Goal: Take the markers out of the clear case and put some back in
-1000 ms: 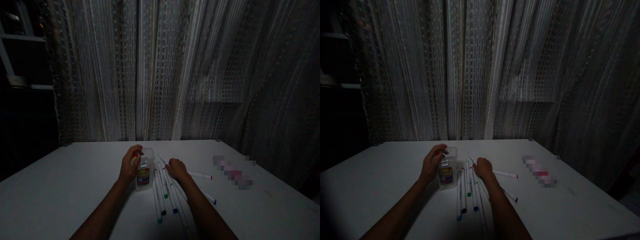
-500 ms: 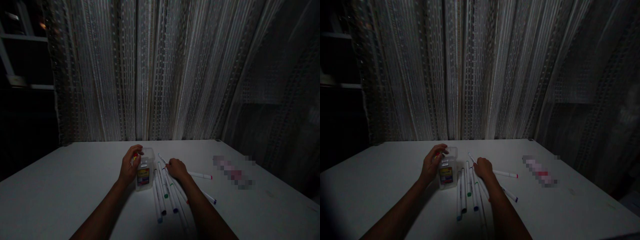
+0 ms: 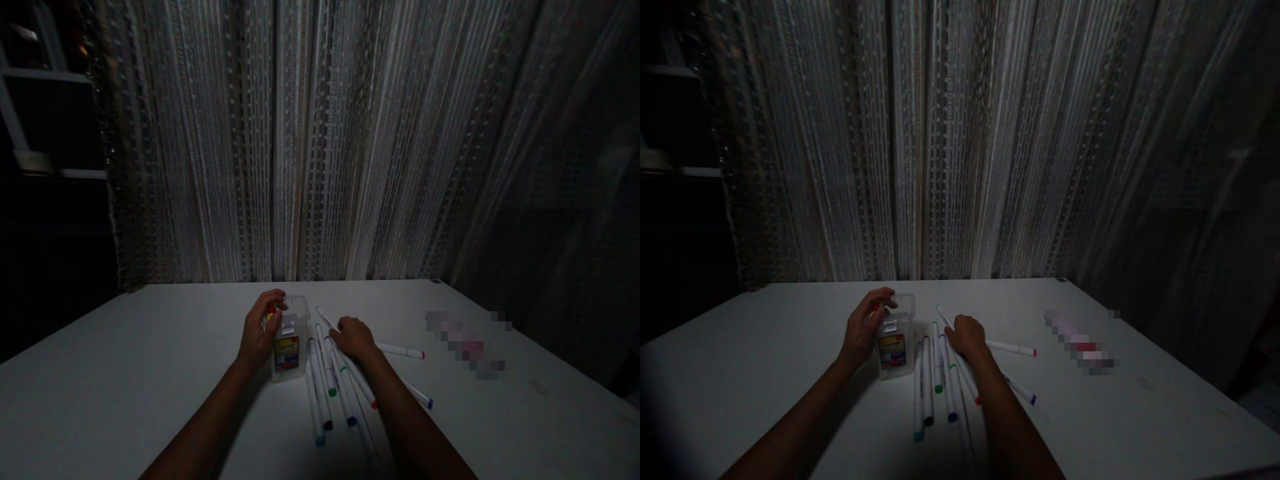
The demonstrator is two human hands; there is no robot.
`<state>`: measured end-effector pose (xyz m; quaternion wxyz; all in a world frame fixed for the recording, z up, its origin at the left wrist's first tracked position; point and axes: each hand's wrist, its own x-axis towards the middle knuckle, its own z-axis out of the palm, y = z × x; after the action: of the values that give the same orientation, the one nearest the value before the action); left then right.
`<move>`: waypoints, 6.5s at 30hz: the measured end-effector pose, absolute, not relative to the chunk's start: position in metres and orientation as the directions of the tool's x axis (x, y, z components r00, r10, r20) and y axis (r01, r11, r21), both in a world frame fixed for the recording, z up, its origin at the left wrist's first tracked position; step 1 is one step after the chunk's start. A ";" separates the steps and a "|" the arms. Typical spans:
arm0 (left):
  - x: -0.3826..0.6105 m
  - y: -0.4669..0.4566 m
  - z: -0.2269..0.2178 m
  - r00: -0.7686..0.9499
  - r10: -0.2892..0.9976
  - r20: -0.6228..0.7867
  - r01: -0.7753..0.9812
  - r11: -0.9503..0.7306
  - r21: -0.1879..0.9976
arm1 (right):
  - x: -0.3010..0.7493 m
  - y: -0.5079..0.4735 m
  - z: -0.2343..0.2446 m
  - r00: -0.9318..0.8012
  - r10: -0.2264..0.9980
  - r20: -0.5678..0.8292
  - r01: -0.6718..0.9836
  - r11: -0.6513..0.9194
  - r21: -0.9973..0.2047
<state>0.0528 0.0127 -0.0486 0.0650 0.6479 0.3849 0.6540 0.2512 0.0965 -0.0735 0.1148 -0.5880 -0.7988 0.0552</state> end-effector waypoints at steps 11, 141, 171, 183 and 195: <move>0.053 0.013 -0.048 -0.156 0.585 0.796 0.433 -0.684 0.587 | 0.252 0.100 -0.077 -0.291 0.948 0.130 0.929 0.312 -0.197; 0.053 0.012 -0.047 -0.155 0.583 0.797 0.434 -0.685 0.585 | 0.252 0.097 -0.070 -0.295 0.953 0.064 0.939 0.302 -0.165; 0.053 0.011 -0.046 -0.159 0.586 0.794 0.438 -0.679 0.589 | 0.249 0.095 -0.071 -0.414 0.899 0.142 0.869 0.437 -0.231; 0.053 0.011 -0.047 -0.170 0.588 0.791 0.432 -0.676 0.596 | 0.249 0.096 -0.072 -0.406 0.904 0.135 0.887 0.426 -0.177; 0.052 0.010 -0.046 -0.160 0.583 0.797 0.440 -0.680 0.586 | 0.249 0.095 -0.071 -0.404 0.904 0.139 0.880 0.426 -0.213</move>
<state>0.0524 0.0105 -0.0465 0.0548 0.6456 0.3960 0.6507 0.2490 0.0946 -0.0706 0.1166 -0.5333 -0.8362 0.0529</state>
